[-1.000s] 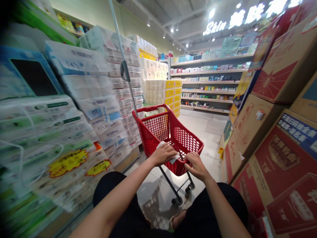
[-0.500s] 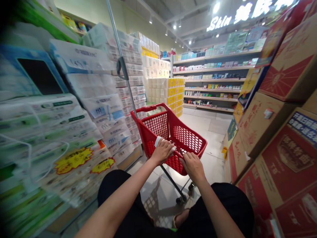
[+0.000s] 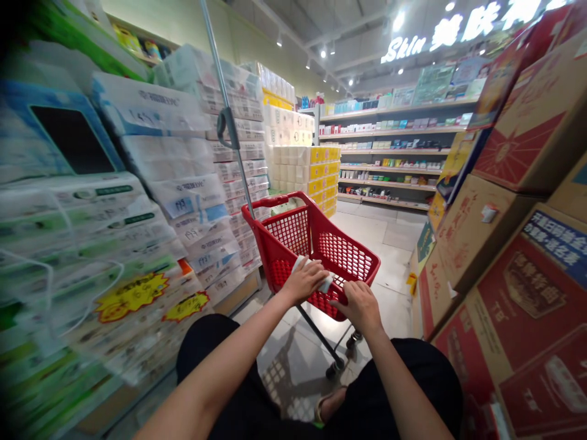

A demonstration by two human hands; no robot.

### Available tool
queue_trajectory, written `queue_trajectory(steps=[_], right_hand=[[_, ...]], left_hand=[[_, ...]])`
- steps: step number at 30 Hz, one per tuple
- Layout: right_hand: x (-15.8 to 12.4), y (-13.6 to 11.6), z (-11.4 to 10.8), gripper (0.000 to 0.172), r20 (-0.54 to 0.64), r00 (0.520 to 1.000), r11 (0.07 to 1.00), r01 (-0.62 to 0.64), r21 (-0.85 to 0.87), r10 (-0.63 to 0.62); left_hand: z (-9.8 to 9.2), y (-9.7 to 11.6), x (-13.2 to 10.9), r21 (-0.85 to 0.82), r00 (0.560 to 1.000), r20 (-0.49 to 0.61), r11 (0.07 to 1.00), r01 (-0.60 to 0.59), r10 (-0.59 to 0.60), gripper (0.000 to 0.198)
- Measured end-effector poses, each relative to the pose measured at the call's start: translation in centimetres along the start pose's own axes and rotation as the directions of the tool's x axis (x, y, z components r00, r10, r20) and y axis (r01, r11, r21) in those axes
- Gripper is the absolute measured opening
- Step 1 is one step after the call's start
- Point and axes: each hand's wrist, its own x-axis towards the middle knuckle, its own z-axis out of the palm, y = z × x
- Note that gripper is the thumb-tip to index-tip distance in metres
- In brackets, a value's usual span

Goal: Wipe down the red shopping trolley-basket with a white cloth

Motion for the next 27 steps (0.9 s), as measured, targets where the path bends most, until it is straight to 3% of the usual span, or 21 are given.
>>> queue_trajectory(steps=[3, 6, 10, 14, 17, 19, 22, 27], right_hand=[[0.1, 0.5, 0.2, 0.03, -0.011, 1.0, 1.0, -0.014, 0.002, 0.014], [0.2, 0.6, 0.5, 0.031, -0.001, 1.0, 1.0, -0.024, 0.0, 0.024], [0.3, 0.1, 0.9, 0.03, -0.012, 0.999, 0.999, -0.035, -0.003, 0.035], [0.3, -0.1, 1.1, 0.026, -0.03, 0.999, 1.0, -0.028, 0.01, 0.028], [0.1, 0.1, 1.0, 0.025, -0.028, 1.0, 1.0, -0.012, 0.012, 0.012], [0.0, 0.3, 0.8, 0.025, -0.024, 1.0, 1.0, 0.003, 0.011, -0.003], [-0.1, 0.5, 0.6, 0.028, -0.024, 1.0, 1.0, 0.014, 0.011, -0.014], [-0.1, 0.5, 0.8, 0.03, -0.026, 1.0, 1.0, 0.001, 0.023, 0.0]], left_hand=[[-1.1, -3.1, -0.6, 0.028, 0.99, -0.028, 0.99, 0.139, -0.138, 0.03], [-1.6, -4.0, -0.9, 0.036, 0.97, -0.072, 0.971, 0.235, -0.232, 0.034], [-0.7, -0.9, -0.2, 0.014, 0.943, -0.143, 0.952, 0.304, -0.299, 0.044], [0.8, 3.5, 0.3, -0.012, 0.959, -0.154, 0.971, 0.239, -0.238, 0.025], [1.1, 4.8, 0.3, -0.009, 0.979, -0.12, 0.986, 0.167, -0.167, 0.024], [0.9, 4.0, 0.0, -0.006, 0.993, -0.077, 0.996, 0.084, -0.084, 0.028], [0.1, 0.8, -0.7, -0.003, 1.0, -0.017, 1.0, -0.007, 0.007, 0.037], [-1.3, -5.1, -1.7, 0.049, 0.974, -0.04, 0.973, 0.225, -0.223, 0.039]])
